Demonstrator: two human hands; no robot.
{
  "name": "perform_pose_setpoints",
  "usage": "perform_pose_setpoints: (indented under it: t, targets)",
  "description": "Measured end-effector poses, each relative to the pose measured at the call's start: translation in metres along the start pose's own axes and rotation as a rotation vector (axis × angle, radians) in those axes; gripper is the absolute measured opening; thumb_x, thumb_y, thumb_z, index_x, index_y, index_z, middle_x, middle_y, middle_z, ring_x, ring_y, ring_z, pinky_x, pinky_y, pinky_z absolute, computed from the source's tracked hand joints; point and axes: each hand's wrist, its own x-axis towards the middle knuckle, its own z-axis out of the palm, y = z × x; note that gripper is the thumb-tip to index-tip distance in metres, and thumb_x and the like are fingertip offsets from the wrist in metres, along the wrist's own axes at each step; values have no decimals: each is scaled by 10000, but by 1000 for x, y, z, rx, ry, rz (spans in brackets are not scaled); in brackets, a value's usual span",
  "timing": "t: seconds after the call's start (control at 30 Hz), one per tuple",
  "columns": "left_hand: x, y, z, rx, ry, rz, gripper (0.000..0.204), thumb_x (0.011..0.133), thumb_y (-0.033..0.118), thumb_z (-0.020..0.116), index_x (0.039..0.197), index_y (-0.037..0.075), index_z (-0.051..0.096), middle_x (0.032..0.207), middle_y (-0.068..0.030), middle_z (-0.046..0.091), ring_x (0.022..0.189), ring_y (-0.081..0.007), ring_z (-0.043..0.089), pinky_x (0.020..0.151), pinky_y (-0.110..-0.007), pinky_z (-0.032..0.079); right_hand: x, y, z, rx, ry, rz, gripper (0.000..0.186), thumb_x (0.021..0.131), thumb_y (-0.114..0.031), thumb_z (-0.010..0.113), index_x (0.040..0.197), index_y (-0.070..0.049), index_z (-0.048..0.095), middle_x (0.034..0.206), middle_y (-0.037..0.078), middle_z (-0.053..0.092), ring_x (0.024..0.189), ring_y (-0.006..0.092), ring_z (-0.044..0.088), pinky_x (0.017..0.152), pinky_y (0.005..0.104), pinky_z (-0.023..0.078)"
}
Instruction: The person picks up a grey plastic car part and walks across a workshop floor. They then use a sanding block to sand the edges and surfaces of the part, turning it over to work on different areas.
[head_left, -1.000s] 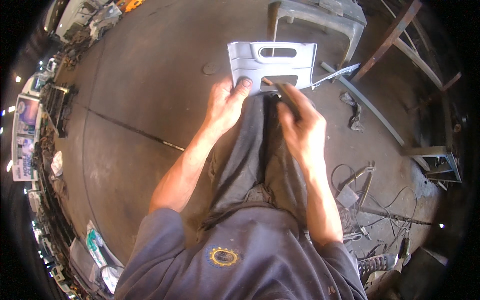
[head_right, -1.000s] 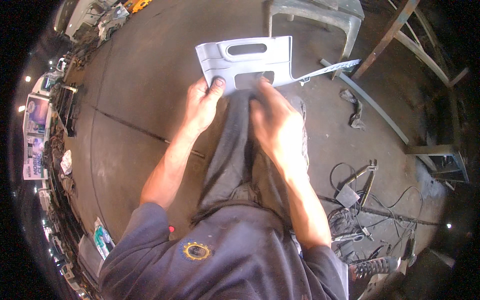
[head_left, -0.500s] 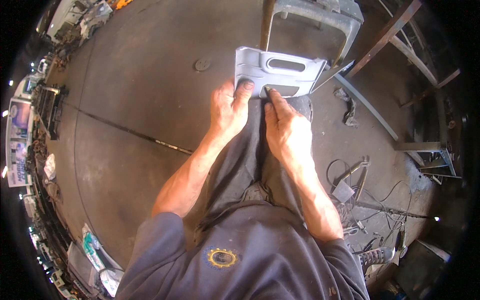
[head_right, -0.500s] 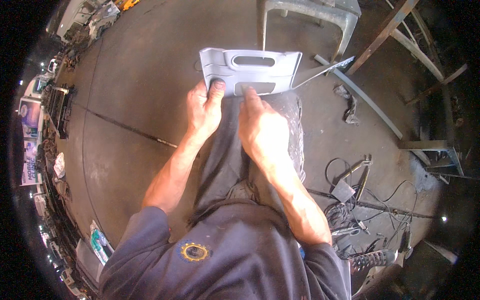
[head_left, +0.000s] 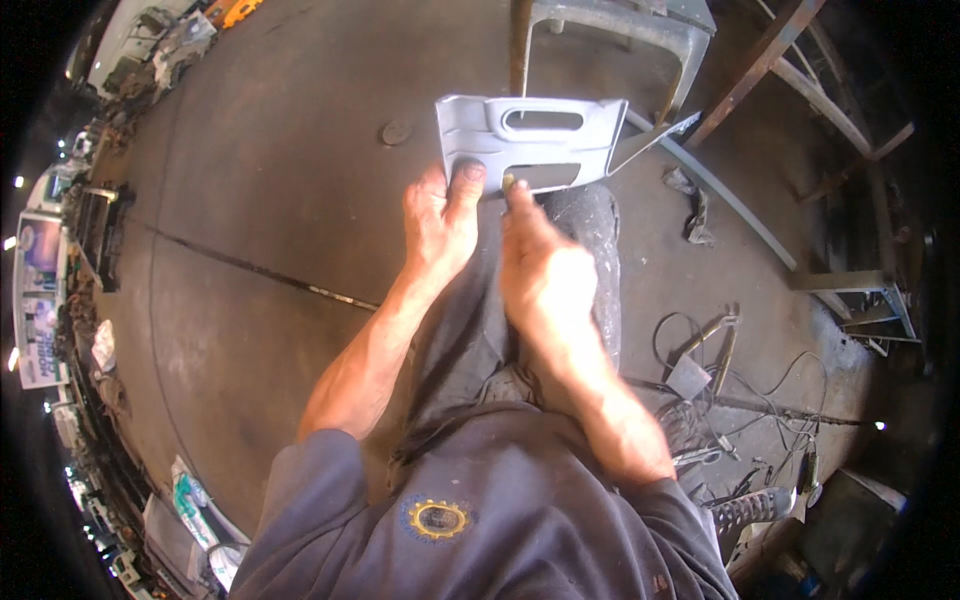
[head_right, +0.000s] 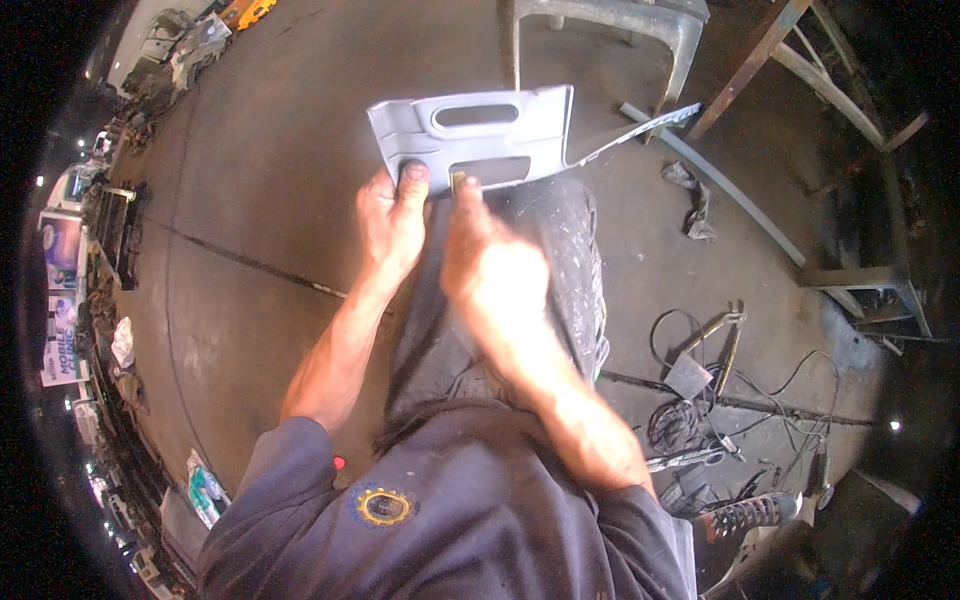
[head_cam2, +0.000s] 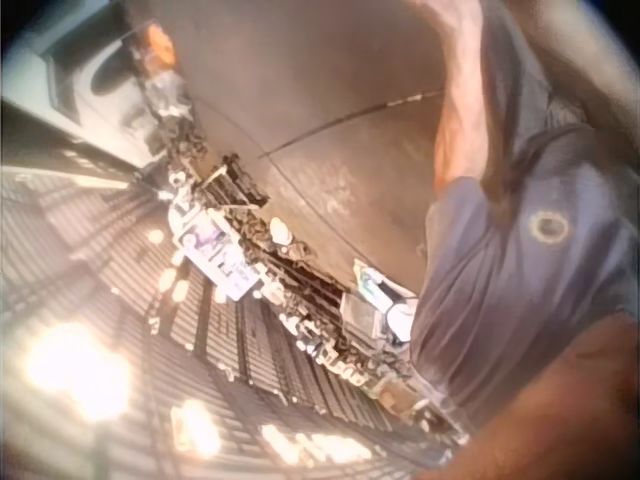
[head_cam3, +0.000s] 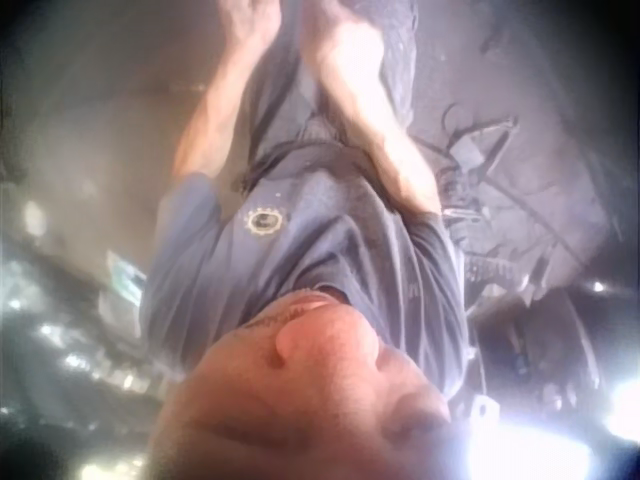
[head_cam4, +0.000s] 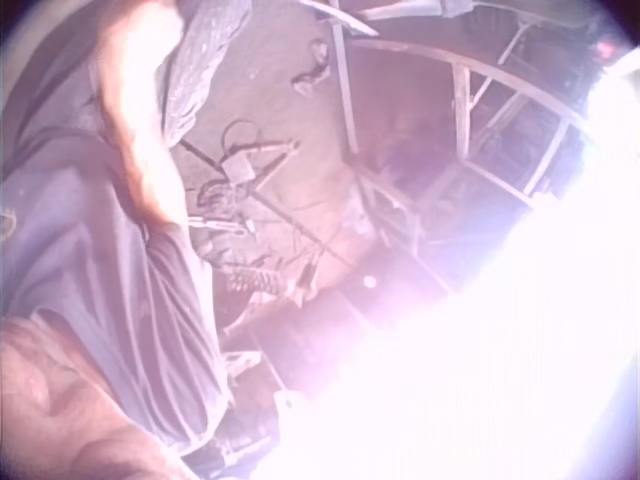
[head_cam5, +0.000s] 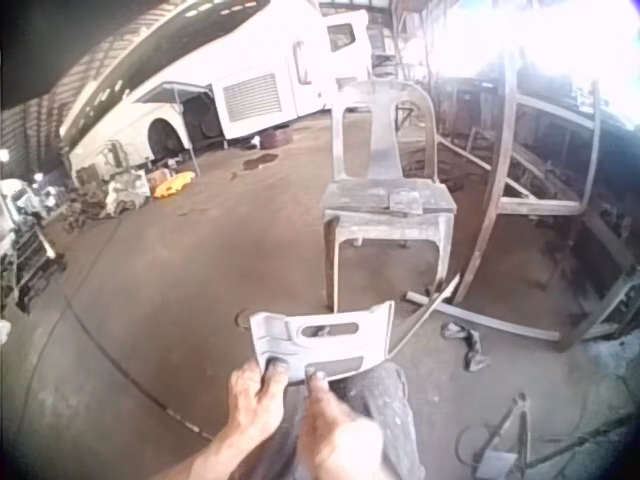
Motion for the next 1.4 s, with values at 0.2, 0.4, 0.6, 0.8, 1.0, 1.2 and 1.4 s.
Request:
perform_pose_setpoints:
  t: [0.2, 0.4, 0.6, 0.8, 1.0, 1.2, 1.4]
  targets:
    - [2, 4, 4, -6, 45, 61, 526, 956, 513, 556, 1040, 8, 675, 803, -43, 675, 755, -119, 559, 683, -328, 472, 0, -2, 3, 50, 29, -37, 307, 907, -138, 638, 1210, -88, 656, 801, 229, 681, 699, 332, 709, 599, 396, 571]
    - [30, 28, -1, -420, 55, -276, 446, 990, 352, 571, 1145, -62, 623, 1037, -112, 667, 962, -161, 582, 868, -302, 457, 16, 30, -53, 122, 65, 139, 326, 931, -107, 591, 1245, -21, 607, 849, 179, 711, 728, 248, 722, 642, 348, 554]
    - [51, 2, -14, -644, 47, -490, 491, 994, 315, 556, 1257, -97, 508, 1207, -182, 606, 1073, -245, 603, 930, -387, 489, -1, 35, -44, 488, -81, 283, 328, 956, -87, 593, 1277, -18, 595, 1088, 127, 644, 952, 154, 579, 802, 282, 474]
    - [45, 1, -11, -550, 128, -385, 467, 992, 329, 561, 1229, -73, 548, 1194, -151, 620, 1049, -213, 605, 902, -337, 490, 34, 3, -3, 552, 79, 229, 283, 938, -84, 614, 1209, -8, 635, 1023, 164, 696, 874, 167, 668, 780, 290, 521]
    - [41, 11, -6, -452, 176, -444, 400, 997, 337, 561, 1096, -44, 631, 986, -72, 638, 882, -145, 544, 787, -314, 456, 32, -1, 56, 165, 218, -135, 341, 881, -139, 644, 1190, 4, 627, 927, 248, 679, 812, 367, 697, 704, 407, 572]
    - [35, 4, 0, -401, 191, -384, 418, 1009, 333, 527, 955, -62, 652, 833, -73, 650, 755, -132, 545, 664, -338, 466, 27, -10, 59, 79, 183, -32, 315, 920, -185, 635, 1204, -50, 651, 840, 239, 681, 730, 332, 715, 601, 393, 554]
    - [31, 11, -1, -466, 142, -405, 407, 1017, 312, 510, 1006, -70, 650, 900, -79, 665, 772, -125, 559, 679, -329, 482, 20, -19, 55, 186, 143, -20, 363, 915, -133, 641, 1271, -65, 612, 977, 245, 688, 853, 327, 716, 690, 387, 576]
